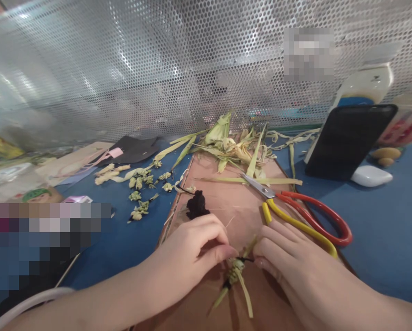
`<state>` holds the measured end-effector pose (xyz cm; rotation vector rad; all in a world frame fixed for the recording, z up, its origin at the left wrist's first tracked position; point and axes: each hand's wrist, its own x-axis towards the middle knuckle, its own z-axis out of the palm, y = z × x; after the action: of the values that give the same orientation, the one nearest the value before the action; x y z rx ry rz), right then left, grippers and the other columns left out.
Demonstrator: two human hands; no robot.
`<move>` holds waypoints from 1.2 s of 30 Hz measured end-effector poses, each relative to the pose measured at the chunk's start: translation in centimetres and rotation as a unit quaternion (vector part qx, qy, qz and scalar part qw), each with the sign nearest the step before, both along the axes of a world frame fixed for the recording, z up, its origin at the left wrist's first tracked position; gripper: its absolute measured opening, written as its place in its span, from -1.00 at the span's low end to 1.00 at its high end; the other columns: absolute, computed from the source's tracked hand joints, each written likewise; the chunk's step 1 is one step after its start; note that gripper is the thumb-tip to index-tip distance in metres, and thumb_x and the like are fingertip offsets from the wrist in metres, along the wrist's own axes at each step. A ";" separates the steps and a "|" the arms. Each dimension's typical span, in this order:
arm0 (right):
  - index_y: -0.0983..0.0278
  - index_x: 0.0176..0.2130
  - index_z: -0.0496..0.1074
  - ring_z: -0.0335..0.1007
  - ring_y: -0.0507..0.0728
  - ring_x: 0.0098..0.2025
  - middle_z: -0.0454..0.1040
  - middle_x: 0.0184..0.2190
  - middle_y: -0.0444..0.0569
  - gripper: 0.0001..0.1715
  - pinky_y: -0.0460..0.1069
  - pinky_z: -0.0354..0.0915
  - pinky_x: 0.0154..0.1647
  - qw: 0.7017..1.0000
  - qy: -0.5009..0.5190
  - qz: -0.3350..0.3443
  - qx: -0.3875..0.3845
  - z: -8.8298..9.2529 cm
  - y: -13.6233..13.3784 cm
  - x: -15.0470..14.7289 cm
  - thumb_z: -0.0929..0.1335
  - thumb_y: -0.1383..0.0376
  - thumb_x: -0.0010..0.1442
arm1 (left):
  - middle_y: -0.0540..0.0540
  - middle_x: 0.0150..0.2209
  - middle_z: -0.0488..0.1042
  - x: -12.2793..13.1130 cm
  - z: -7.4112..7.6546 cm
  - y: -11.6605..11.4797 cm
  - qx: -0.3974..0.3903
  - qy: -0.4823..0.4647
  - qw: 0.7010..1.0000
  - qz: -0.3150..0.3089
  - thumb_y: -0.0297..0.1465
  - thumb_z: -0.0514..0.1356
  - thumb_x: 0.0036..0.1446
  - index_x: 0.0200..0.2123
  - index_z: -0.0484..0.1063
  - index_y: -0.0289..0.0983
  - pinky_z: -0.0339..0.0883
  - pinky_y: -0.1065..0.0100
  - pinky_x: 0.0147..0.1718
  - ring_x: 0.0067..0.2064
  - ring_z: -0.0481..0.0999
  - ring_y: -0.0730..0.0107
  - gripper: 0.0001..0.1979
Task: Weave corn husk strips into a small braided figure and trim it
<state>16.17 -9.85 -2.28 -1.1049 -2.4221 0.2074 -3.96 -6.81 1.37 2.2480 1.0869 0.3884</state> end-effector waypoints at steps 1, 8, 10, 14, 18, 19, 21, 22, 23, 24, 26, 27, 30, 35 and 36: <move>0.28 -0.50 0.26 0.10 0.09 -0.42 0.29 -0.48 -0.07 -0.78 0.00 0.07 -0.34 1.000 -0.001 -0.001 0.001 0.1 0.0 0.0 0.16 0.51 0.07 | 0.02 -0.36 0.36 0.0 0.0 0.0 0.001 0.003 1.000 0.001 -0.37 0.05 0.16 -0.44 0.33 -0.26 0.17 0.43 -0.26 -0.27 0.34 0.47 -0.85; 0.27 -0.50 0.28 0.11 0.08 -0.42 0.31 -0.49 -0.07 -0.77 0.00 0.08 -0.33 1.000 -0.004 0.004 0.010 0.0 0.1 0.0 0.16 0.50 0.07 | 0.02 -0.35 0.37 0.0 -0.1 0.0 -0.038 -0.013 0.999 0.016 -0.36 0.11 0.10 -0.44 0.34 -0.26 0.19 0.41 -0.28 -0.28 0.35 0.46 -0.88; 0.27 -0.51 0.28 0.10 0.09 -0.41 0.31 -0.48 -0.06 -0.77 0.00 0.08 -0.35 1.000 -0.003 0.005 0.004 0.0 0.0 0.0 0.16 0.49 0.08 | 0.04 -0.35 0.38 0.0 0.0 0.0 -0.045 -0.027 0.999 0.015 -0.39 0.15 0.06 -0.44 0.35 -0.25 0.20 0.42 -0.26 -0.27 0.36 0.47 -0.93; 0.28 -0.50 0.26 0.09 0.10 -0.40 0.31 -0.47 -0.06 -0.78 0.01 0.08 -0.35 1.000 0.004 0.007 -0.007 -0.1 0.0 0.1 0.16 0.49 0.08 | 0.06 -0.35 0.38 0.1 0.0 0.1 -0.048 -0.038 0.998 0.014 -0.45 0.17 0.04 -0.45 0.35 -0.25 0.20 0.45 -0.22 -0.25 0.37 0.49 -0.95; 0.27 -0.48 0.28 0.10 0.10 -0.39 0.32 -0.45 -0.07 -0.80 0.03 0.09 -0.31 1.000 0.000 0.009 -0.013 -0.1 0.0 0.1 0.17 0.49 0.07 | 0.05 -0.31 0.39 0.0 0.0 0.1 -0.043 -0.045 0.998 0.013 -0.42 0.19 0.03 -0.39 0.38 -0.24 0.20 0.46 -0.18 -0.22 0.37 0.48 -0.97; 0.27 -0.47 0.28 0.11 0.11 -0.38 0.32 -0.45 -0.07 -0.79 0.03 0.09 -0.31 1.000 -0.003 0.008 -0.014 -0.1 0.0 0.1 0.17 0.49 0.07 | 0.05 -0.27 0.40 0.0 0.0 0.1 -0.037 -0.046 0.998 0.010 -0.41 0.19 0.04 -0.35 0.39 -0.23 0.19 0.45 -0.16 -0.19 0.36 0.48 -0.94; 0.27 -0.47 0.29 0.12 0.12 -0.37 0.33 -0.44 -0.06 -0.78 0.04 0.10 -0.31 1.000 -0.010 0.005 -0.012 -0.1 0.0 0.1 0.16 0.49 0.08 | 0.03 -0.20 0.40 -0.1 0.1 0.1 -0.026 -0.040 0.999 0.000 -0.38 0.14 0.09 -0.28 0.41 -0.20 0.17 0.43 -0.10 -0.13 0.35 0.47 -0.89; 0.27 -0.47 0.29 0.13 0.12 -0.36 0.33 -0.44 -0.06 -0.77 0.05 0.11 -0.30 1.000 -0.012 0.005 -0.009 -0.2 0.0 0.1 0.16 0.50 0.08 | 0.02 -0.17 0.40 -0.1 0.2 0.1 -0.021 -0.034 0.999 -0.005 -0.36 0.10 0.12 -0.26 0.42 -0.20 0.15 0.42 -0.08 -0.11 0.34 0.46 -0.86; 0.26 -0.46 0.30 0.14 0.12 -0.35 0.33 -0.44 -0.06 -0.77 0.05 0.11 -0.29 1.000 -0.013 0.005 -0.006 -0.3 0.0 0.1 0.15 0.50 0.08 | 0.02 -0.16 0.40 -0.1 0.2 0.1 -0.018 -0.026 0.999 -0.010 -0.34 0.06 0.15 -0.27 0.43 -0.20 0.14 0.41 -0.07 -0.10 0.34 0.46 -0.84; 0.26 -0.45 0.30 0.15 0.12 -0.34 0.34 -0.44 -0.06 -0.76 0.06 0.12 -0.27 1.000 -0.014 0.006 -0.004 -0.3 0.0 0.2 0.15 0.50 0.08 | 0.03 -0.15 0.40 -0.1 0.3 0.2 -0.015 -0.018 1.000 -0.014 -0.32 0.03 0.17 -0.30 0.44 -0.20 0.14 0.41 -0.07 -0.10 0.34 0.47 -0.81; 0.26 -0.45 0.30 0.15 0.12 -0.34 0.33 -0.44 -0.06 -0.75 0.07 0.11 -0.23 1.000 -0.014 0.008 -0.003 -0.5 0.1 0.2 0.15 0.51 0.08 | 0.04 -0.15 0.39 -0.1 0.3 0.2 -0.012 -0.005 1.000 -0.016 -0.31 0.03 0.17 -0.36 0.44 -0.21 0.13 0.42 -0.07 -0.10 0.34 0.47 -0.79; 0.26 -0.45 0.30 0.15 0.12 -0.33 0.33 -0.44 -0.06 -0.75 0.08 0.11 -0.21 1.000 -0.012 0.010 -0.003 -0.5 0.1 0.2 0.15 0.51 0.08 | 0.04 -0.15 0.39 0.0 0.2 0.2 -0.011 -0.001 1.000 -0.016 -0.31 0.05 0.16 -0.39 0.44 -0.22 0.13 0.43 -0.08 -0.10 0.34 0.47 -0.79; 0.25 -0.44 0.30 0.15 0.11 -0.33 0.34 -0.43 -0.07 -0.75 0.09 0.09 -0.17 1.000 -0.008 0.013 0.006 -0.7 0.1 0.1 0.15 0.51 0.09 | 0.06 -0.17 0.40 0.1 0.1 0.1 -0.008 0.004 1.000 -0.012 -0.34 0.08 0.14 -0.44 0.42 -0.24 0.14 0.44 -0.11 -0.12 0.35 0.49 -0.82; 0.26 -0.44 0.30 0.13 0.12 -0.35 0.33 -0.44 -0.07 -0.76 0.07 0.08 -0.24 1.000 -0.006 0.018 -0.001 -0.6 0.1 0.1 0.14 0.48 0.13 | 0.08 -0.24 0.40 0.1 -0.1 0.2 -0.015 -0.016 1.000 0.001 -0.39 0.13 0.10 -0.46 0.38 -0.25 0.14 0.48 -0.14 -0.16 0.35 0.52 -0.88; 0.26 -0.44 0.30 0.12 0.11 -0.36 0.33 -0.44 -0.07 -0.76 0.07 0.08 -0.26 1.000 -0.006 0.018 -0.001 -0.5 0.1 0.1 0.14 0.47 0.15 | 0.09 -0.25 0.40 0.1 -0.1 0.2 -0.017 -0.020 1.000 0.003 -0.39 0.15 0.09 -0.47 0.37 -0.25 0.14 0.48 -0.14 -0.16 0.35 0.52 -0.90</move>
<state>16.28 -9.72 -2.83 -1.0682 -2.4544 0.2161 -3.82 -6.63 1.24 2.1976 1.0723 0.4123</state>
